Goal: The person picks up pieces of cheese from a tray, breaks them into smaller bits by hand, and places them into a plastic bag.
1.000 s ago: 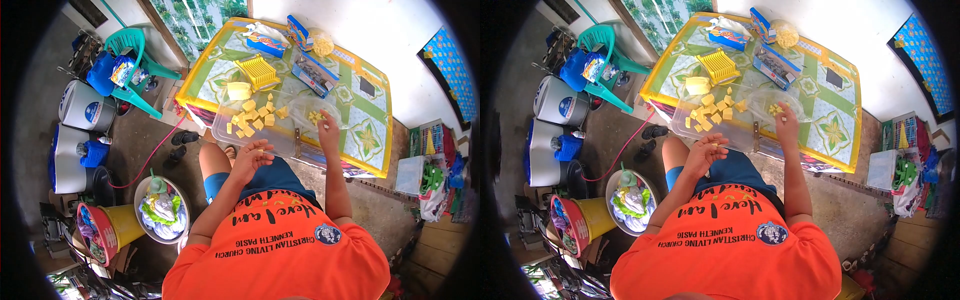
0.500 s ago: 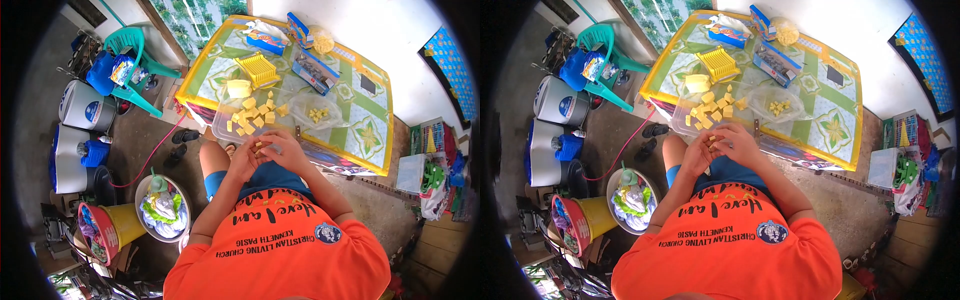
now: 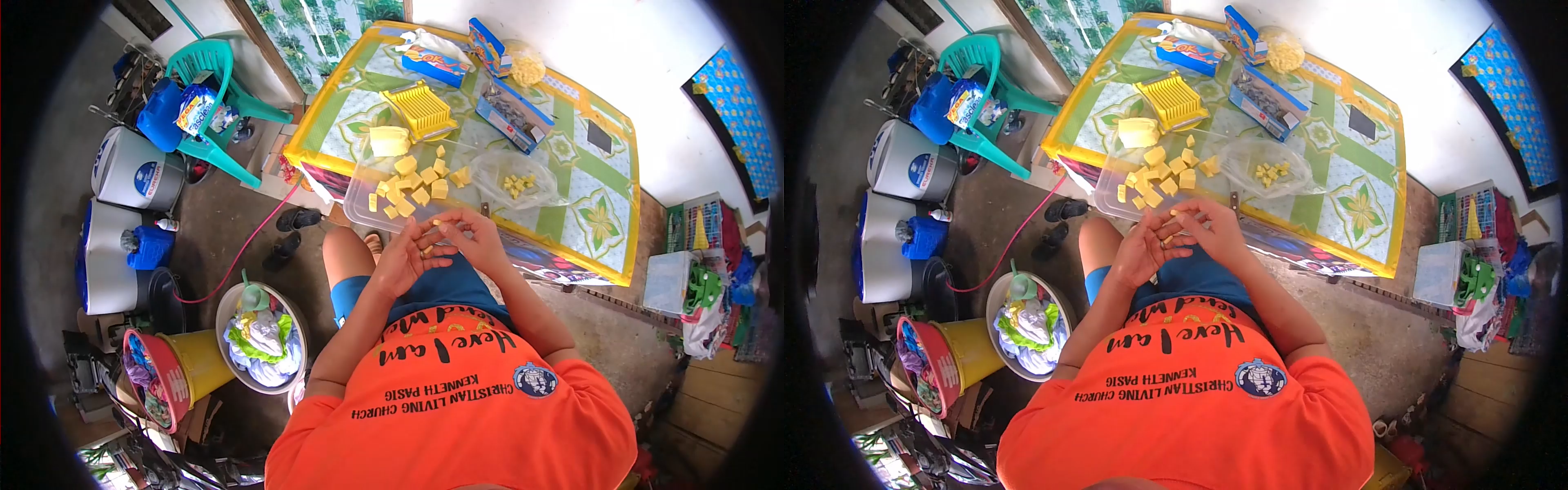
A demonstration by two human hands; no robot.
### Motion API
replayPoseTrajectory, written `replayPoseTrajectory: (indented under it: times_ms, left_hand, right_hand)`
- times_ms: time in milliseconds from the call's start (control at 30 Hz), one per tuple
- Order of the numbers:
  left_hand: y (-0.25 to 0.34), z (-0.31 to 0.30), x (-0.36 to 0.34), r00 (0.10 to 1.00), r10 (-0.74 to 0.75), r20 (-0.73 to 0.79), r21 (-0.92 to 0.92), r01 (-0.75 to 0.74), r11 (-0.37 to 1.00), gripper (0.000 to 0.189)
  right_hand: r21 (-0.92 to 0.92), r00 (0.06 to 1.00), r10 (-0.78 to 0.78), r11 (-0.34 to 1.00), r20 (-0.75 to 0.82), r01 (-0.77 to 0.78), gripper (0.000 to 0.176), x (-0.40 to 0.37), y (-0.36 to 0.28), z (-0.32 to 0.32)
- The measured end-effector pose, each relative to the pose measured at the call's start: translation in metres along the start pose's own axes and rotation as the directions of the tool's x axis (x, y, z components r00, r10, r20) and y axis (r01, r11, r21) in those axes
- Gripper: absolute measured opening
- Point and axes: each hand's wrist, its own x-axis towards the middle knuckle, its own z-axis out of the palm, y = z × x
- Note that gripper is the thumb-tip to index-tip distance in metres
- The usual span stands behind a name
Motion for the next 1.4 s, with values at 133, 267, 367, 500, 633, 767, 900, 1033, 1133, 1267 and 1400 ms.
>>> replayPoseTrajectory:
  times_ms: [133,267,367,500,633,767,900,1033,1133,1267,1400]
  left_hand:
    - [0.001,0.000,-0.002,0.999,0.021,-0.025,0.045,-0.020,0.999,0.046]
    - [-0.002,-0.019,-0.003,0.993,0.060,-0.098,0.078,-0.052,0.996,0.037]
    - [-0.003,-0.032,-0.003,0.984,0.098,-0.150,0.065,-0.089,0.994,0.034]
    - [0.001,-0.036,-0.005,0.967,0.131,-0.219,0.068,-0.119,0.991,0.032]
    - [0.003,-0.041,-0.007,0.960,0.152,-0.234,0.057,-0.143,0.988,0.030]
    - [0.003,-0.038,-0.007,0.956,0.161,-0.247,0.023,-0.160,0.987,0.027]
    - [0.005,-0.035,-0.009,0.955,0.154,-0.252,0.033,-0.151,0.988,0.026]
    - [0.005,-0.039,-0.012,0.952,0.161,-0.262,0.058,-0.152,0.987,0.027]
    - [0.005,-0.040,-0.014,0.945,0.170,-0.281,0.067,-0.158,0.985,0.028]
    - [0.004,-0.040,-0.014,0.945,0.162,-0.285,0.085,-0.144,0.986,0.027]
    - [0.002,-0.039,-0.010,0.951,0.155,-0.266,0.082,-0.137,0.987,0.027]
  right_hand:
    - [0.213,0.995,0.091,0.973,-0.030,-0.082,0.018,0.003,0.001,-0.010]
    - [0.054,0.970,0.034,0.998,-0.242,-0.021,0.019,0.016,0.028,-0.044]
    - [-0.236,0.884,-0.106,0.972,-0.455,-0.006,0.018,0.027,0.046,-0.083]
    - [-0.535,0.843,-0.217,0.840,-0.491,-0.096,0.020,0.032,0.065,-0.125]
    - [-0.698,0.845,-0.351,0.715,-0.404,-0.036,0.020,0.031,0.055,-0.116]
    - [-0.695,0.909,-0.348,0.713,-0.229,0.098,0.020,0.036,0.045,-0.070]
    - [-0.664,0.952,-0.299,0.726,-0.067,0.182,0.028,0.045,0.052,-0.024]
    - [-0.724,0.943,-0.331,0.656,-0.024,0.211,0.037,0.056,0.072,-0.001]
    - [-0.736,0.968,-0.251,0.656,-0.002,0.168,0.038,0.059,0.077,0.003]
    - [-0.717,0.977,-0.211,0.686,-0.026,0.129,0.030,0.058,0.080,0.006]
    - [-0.693,0.983,-0.183,0.712,-0.027,0.113,0.023,0.055,0.078,0.006]
